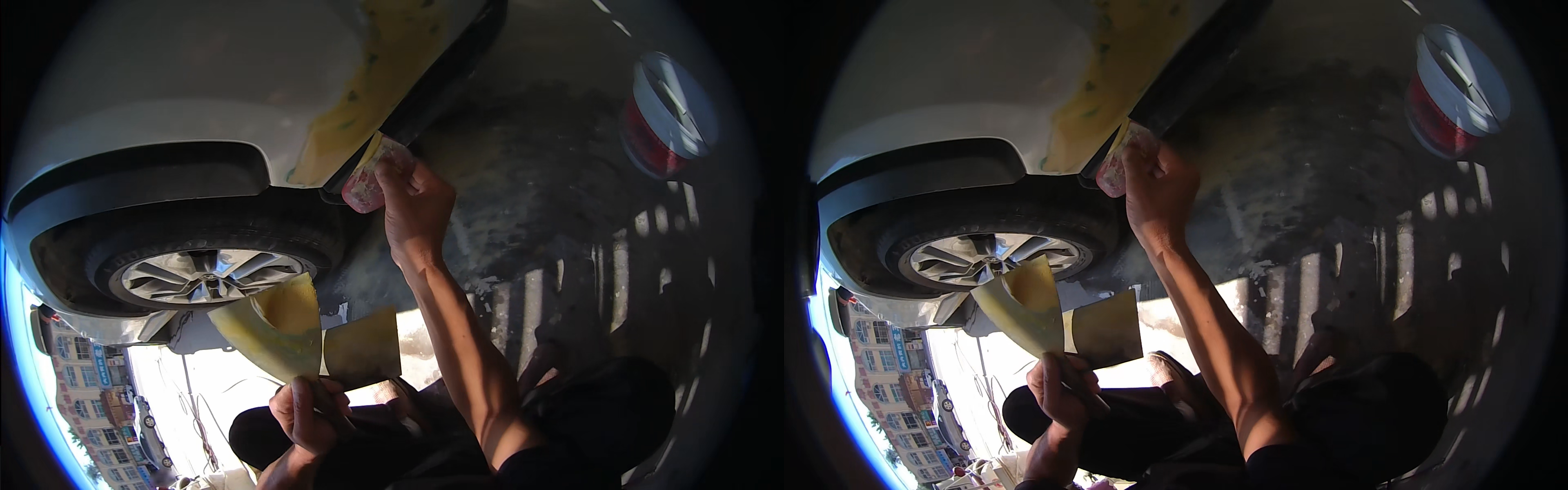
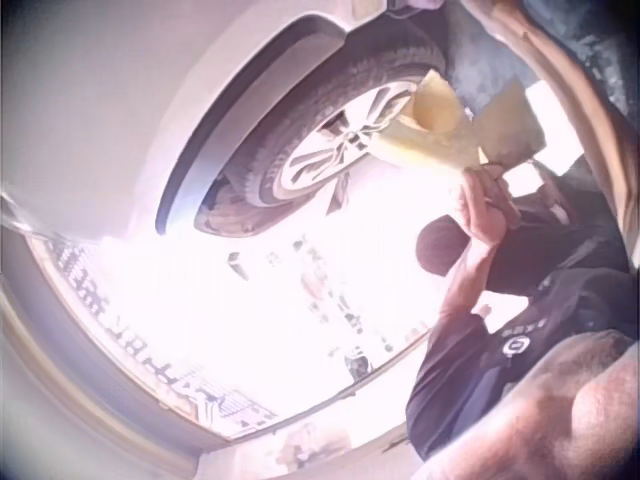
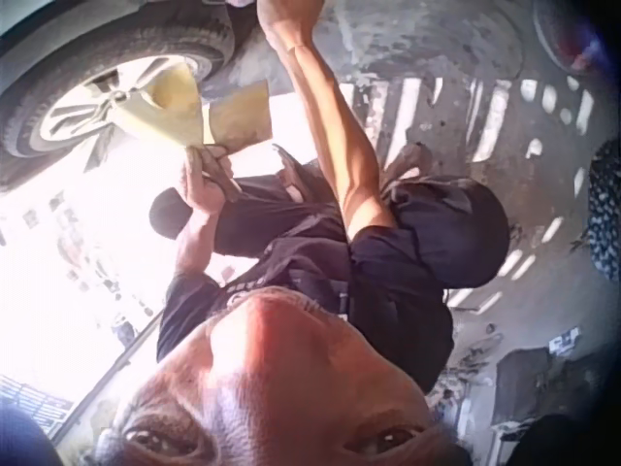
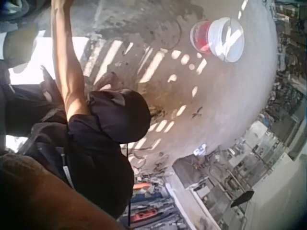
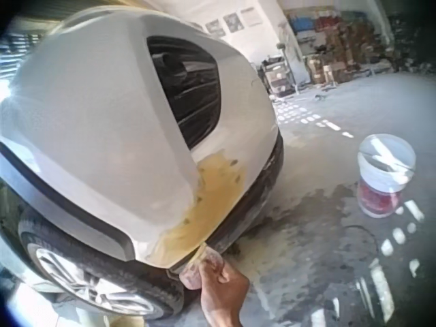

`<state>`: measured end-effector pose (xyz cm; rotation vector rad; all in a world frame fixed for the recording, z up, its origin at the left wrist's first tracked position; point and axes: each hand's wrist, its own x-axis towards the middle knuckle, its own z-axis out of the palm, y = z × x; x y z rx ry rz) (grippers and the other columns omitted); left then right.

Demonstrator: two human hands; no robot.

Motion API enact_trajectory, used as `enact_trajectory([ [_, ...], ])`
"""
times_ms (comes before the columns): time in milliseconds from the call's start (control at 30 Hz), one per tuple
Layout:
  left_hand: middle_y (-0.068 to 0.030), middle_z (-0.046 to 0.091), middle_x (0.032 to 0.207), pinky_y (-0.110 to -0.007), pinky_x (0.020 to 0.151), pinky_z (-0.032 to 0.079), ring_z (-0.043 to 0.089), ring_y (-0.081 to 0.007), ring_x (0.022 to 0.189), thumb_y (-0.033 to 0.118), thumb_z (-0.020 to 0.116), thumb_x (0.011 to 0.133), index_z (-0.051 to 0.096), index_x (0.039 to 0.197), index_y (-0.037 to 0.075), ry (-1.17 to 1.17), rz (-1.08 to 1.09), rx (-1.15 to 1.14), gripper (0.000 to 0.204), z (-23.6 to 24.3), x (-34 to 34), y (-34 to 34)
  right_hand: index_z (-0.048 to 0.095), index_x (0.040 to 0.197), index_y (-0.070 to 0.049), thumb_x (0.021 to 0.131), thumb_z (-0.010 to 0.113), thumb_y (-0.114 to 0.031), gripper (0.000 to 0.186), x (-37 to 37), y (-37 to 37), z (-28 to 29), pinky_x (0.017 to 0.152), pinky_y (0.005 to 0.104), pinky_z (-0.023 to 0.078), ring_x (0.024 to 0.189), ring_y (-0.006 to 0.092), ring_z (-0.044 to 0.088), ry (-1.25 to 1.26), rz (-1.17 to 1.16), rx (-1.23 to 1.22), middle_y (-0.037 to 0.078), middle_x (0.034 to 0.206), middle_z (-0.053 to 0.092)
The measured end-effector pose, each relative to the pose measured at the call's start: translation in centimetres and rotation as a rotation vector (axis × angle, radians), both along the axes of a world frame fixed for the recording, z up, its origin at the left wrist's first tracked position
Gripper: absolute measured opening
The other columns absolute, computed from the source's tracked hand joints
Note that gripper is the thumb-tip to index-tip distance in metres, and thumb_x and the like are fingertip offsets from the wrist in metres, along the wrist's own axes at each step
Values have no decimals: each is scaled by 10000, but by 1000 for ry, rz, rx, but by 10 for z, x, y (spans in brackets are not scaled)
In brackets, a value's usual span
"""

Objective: The person applies yellow body filler to the lower front bumper of a white car using a putty knife and smooths it with a red sanding block. The person works on a small area near the wheel arch, repeatedly spreading and smoothing the filler.

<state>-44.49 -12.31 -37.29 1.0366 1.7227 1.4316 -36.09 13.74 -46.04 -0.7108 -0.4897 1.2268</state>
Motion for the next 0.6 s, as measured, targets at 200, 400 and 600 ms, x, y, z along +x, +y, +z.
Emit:
enact_trajectory([
  [200,-111,589,609,-284,398,461,550,-189,412,410,447,1078,634,830,-48,4,-37,5,553,-11,-28,-1,728,1060,76,982,655,-189,286,-7,-6,6,743,264,511,826,67,641,-47,-47,-21,67,851,736],
  [400,-132,600,595,-281,392,459,550,-190,404,352,431,1088,624,809,-65,-41,-119,-9,538,-12,-51,7,733,1033,75,987,643,-195,289,-22,-12,8,715,265,499,797,54,622,-97,-144,-9,49,800,727],
  [600,-130,567,509,-291,402,472,542,-195,379,252,405,1096,634,769,-106,-144,-127,2,536,-16,-58,6,736,1056,76,975,643,-129,240,-26,-15,10,692,255,502,796,62,646,-178,-159,23,74,794,739],
])
